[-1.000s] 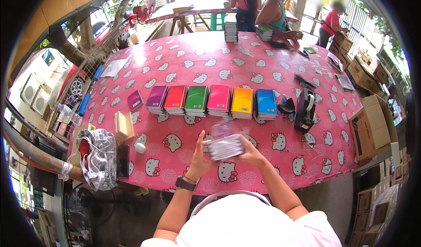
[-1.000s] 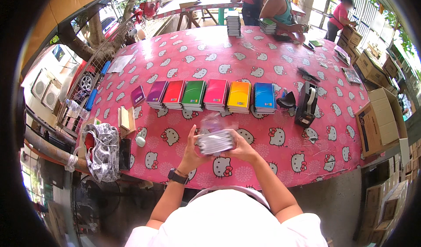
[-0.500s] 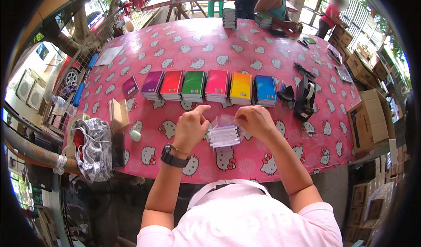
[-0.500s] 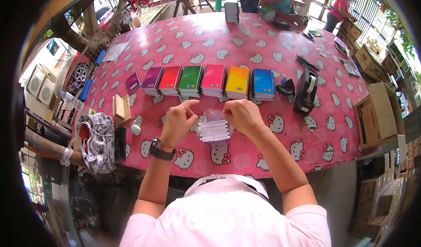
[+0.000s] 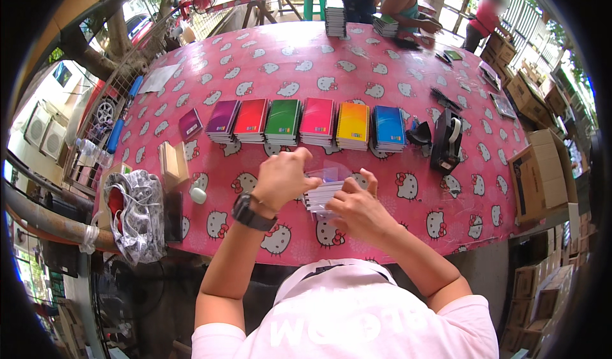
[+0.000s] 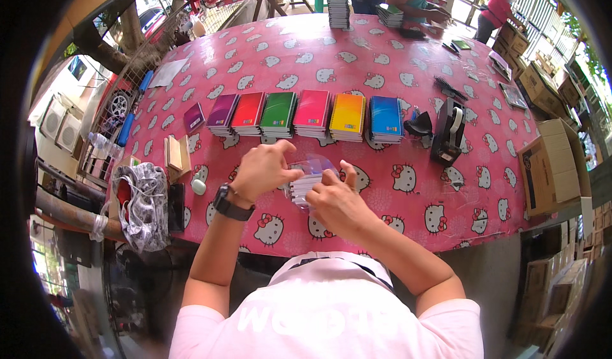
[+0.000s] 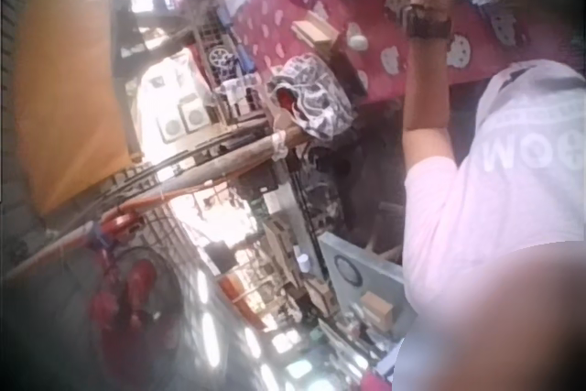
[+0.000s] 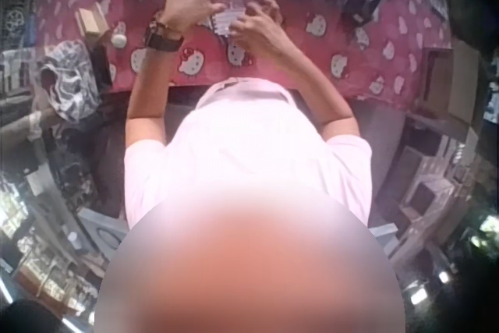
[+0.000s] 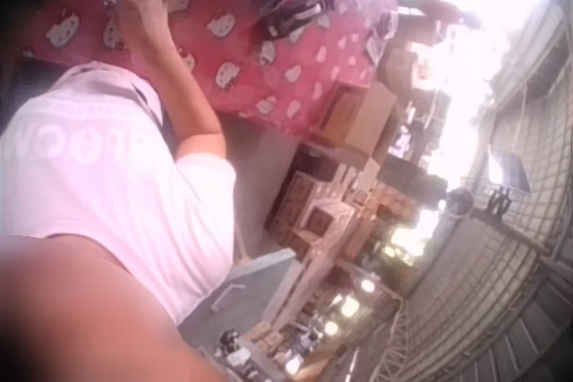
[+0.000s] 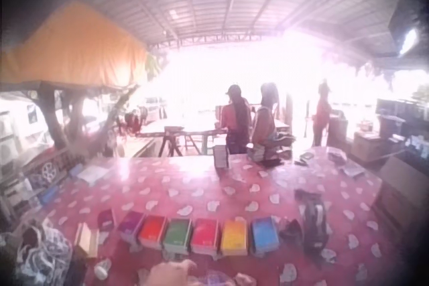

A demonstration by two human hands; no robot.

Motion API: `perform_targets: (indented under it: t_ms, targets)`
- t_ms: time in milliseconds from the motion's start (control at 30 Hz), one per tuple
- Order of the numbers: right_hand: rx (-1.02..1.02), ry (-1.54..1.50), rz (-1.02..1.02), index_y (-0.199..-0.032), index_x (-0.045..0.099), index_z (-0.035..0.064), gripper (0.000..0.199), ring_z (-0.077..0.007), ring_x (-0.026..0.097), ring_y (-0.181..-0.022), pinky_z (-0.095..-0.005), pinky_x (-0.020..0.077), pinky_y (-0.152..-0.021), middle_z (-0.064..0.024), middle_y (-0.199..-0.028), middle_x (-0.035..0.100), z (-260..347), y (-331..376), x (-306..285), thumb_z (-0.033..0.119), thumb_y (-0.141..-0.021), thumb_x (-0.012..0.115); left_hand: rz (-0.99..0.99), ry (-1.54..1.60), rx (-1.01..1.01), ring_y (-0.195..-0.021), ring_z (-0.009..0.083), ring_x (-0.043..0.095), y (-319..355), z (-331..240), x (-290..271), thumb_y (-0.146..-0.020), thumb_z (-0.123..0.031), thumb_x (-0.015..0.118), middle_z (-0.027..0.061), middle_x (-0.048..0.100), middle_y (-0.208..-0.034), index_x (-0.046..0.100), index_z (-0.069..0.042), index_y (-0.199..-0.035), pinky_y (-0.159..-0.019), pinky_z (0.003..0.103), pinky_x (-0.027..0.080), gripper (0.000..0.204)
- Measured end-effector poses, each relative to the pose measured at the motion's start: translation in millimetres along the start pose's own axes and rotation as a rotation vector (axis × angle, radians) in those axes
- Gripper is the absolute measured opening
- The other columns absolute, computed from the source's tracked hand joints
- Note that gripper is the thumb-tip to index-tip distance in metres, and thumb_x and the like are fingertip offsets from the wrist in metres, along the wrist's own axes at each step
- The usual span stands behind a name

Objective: The person stacks colorful notebooks on a table, places them into plastic bags, and seals the bags. They then move to a stack of cardboard boxes, pick one up, and carry it across the room.

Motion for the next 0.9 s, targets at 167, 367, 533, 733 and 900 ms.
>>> perform_targets:
  t_ms: [167, 367, 533, 733, 900]
  targets:
    - [0.046, 0.018, 0.056, -0.069, 0.064, 0.0103, 0.005, -0.0197, 0.051, -0.097, -0.0532, 0.0157, -0.101, -0.0010, -0.073, 0.061, 0, 11, -11, 0.012, -0.072, 0.066, 0.028, -0.010, -0.011, -0.078, 0.0253, 0.065, -6, 9, -11, -0.070, -0.017, 0.070, 0.0088, 0.068, -0.078, 0.065, -0.010, -0.090, -0.070, 0.036, 0.051, 0.022]
    - [-0.088, 0.035, 0.032, -0.069, 0.064, 0.0128, 0.004, -0.0177, 0.051, -0.097, -0.0550, 0.0157, -0.101, 0.0025, -0.076, 0.060, 4, 9, -15, 0.013, -0.073, 0.066, 0.057, -0.088, 0.083, -0.082, 0.0248, 0.065, -12, -5, -13, -0.069, -0.017, 0.072, 0.0086, 0.067, -0.083, 0.062, -0.009, -0.098, -0.075, 0.036, 0.050, 0.032]
    - [-0.004, -0.452, -0.359, -0.078, 0.066, 0.0106, 0.018, -0.0181, 0.054, -0.091, -0.0382, 0.0302, -0.094, -0.0011, -0.090, 0.065, -26, 10, -42, 0.002, -0.063, 0.060, -0.229, -0.081, 0.364, -0.086, 0.0230, 0.063, -19, -7, -5, -0.071, -0.018, 0.071, 0.0040, 0.066, -0.081, 0.062, -0.011, -0.100, -0.097, 0.040, 0.038, 0.031]
    - [0.139, -0.707, -0.135, -0.092, 0.067, 0.0089, 0.047, -0.0210, 0.048, -0.105, -0.0363, 0.0323, -0.096, -0.0003, -0.107, 0.064, -80, 35, 16, -0.006, -0.052, 0.048, -0.215, 0.084, 0.344, -0.093, 0.0208, 0.060, -33, -24, -5, -0.072, -0.018, 0.070, 0.0027, 0.065, -0.084, 0.063, -0.010, -0.092, -0.104, 0.048, 0.029, 0.022]
    - [0.032, -0.611, -0.036, -0.103, 0.068, 0.0193, 0.062, -0.0249, 0.034, -0.123, -0.0392, 0.0241, -0.103, 0.0051, -0.125, 0.056, -64, 25, 32, -0.005, -0.049, 0.050, -0.150, -0.108, 0.561, -0.084, 0.0203, 0.058, 33, -16, 4, -0.072, -0.023, 0.071, 0.0017, 0.062, -0.076, 0.065, -0.010, -0.080, -0.105, 0.047, 0.026, 0.016]
Point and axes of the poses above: each hand's wrist, its own y-axis away from the middle knuckle, its own x-axis out of the palm, z = x × y, the point moved 1 cm from there along -y, towards the middle knuckle
